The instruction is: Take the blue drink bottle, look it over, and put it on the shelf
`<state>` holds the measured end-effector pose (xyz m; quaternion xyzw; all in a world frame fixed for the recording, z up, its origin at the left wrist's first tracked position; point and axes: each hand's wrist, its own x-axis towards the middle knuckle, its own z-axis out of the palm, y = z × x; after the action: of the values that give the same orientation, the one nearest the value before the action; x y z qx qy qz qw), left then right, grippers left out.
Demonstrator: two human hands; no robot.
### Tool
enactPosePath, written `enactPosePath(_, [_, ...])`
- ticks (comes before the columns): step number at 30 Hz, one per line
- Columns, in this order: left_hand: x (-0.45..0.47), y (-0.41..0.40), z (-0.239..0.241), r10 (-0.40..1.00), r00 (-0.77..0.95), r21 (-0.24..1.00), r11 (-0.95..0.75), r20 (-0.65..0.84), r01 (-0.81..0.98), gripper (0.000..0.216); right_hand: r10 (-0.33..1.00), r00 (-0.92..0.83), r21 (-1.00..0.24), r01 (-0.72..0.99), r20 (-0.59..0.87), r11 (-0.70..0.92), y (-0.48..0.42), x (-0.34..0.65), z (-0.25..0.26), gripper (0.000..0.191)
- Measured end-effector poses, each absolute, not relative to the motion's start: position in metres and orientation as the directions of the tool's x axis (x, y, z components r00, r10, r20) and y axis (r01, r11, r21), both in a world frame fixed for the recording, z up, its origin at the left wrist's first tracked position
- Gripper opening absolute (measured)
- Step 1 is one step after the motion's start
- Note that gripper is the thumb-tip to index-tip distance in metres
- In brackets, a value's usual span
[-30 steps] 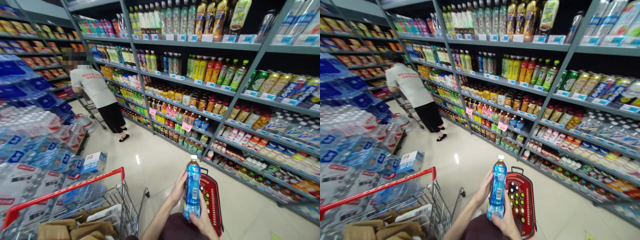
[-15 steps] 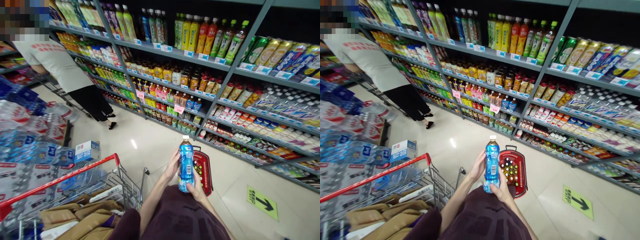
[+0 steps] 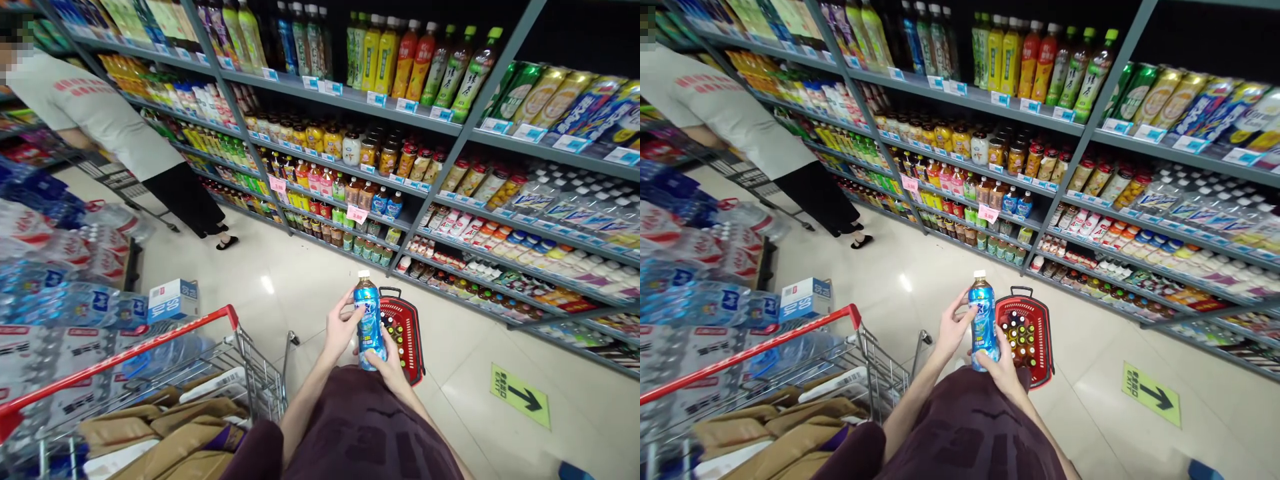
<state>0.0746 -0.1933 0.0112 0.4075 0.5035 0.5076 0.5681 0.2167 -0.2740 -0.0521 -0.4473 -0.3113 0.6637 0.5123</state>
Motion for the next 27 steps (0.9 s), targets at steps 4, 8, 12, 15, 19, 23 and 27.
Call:
enactPosePath(4, [0.071,-0.192,0.014,0.995,0.008,0.977,0.101,-0.101,-0.189,0.060,0.961,-0.135,-0.842,-0.462,-0.242,-0.277,-0.273,0.222,-0.042,0.071])
enactPosePath(8, [0.070,-0.191,0.013,0.993,0.030,0.973,0.118,-0.114,-0.200,0.059,0.961,-0.145,-0.824,-0.494,-0.236,-0.277,-0.274,0.225,-0.043,0.066])
enactPosePath(12, [0.073,-0.195,0.008,0.970,0.162,0.915,0.226,-0.180,-0.334,0.060,0.961,-0.162,-0.806,-0.525,-0.223,-0.275,-0.277,0.226,-0.041,0.069])
enactPosePath(15, [0.076,-0.201,0.003,0.896,0.366,0.832,0.393,-0.251,-0.392,0.050,0.957,-0.195,-0.800,-0.527,-0.215,-0.287,-0.280,0.226,-0.040,0.070])
enactPosePath(19, [0.079,-0.206,0.004,0.887,0.357,0.838,0.418,-0.292,-0.351,0.048,0.947,-0.227,-0.805,-0.504,-0.228,-0.315,-0.282,0.227,-0.044,0.068])
enactPosePath(23, [0.081,-0.207,0.009,0.905,0.268,0.881,0.397,-0.329,-0.258,0.058,0.938,-0.255,-0.844,-0.425,-0.234,-0.326,-0.281,0.224,-0.042,0.061])
enactPosePath(27, [0.079,-0.208,0.007,0.912,0.242,0.900,0.382,-0.330,-0.212,0.061,0.936,-0.267,-0.869,-0.379,-0.227,-0.319,-0.280,0.221,-0.036,0.054])
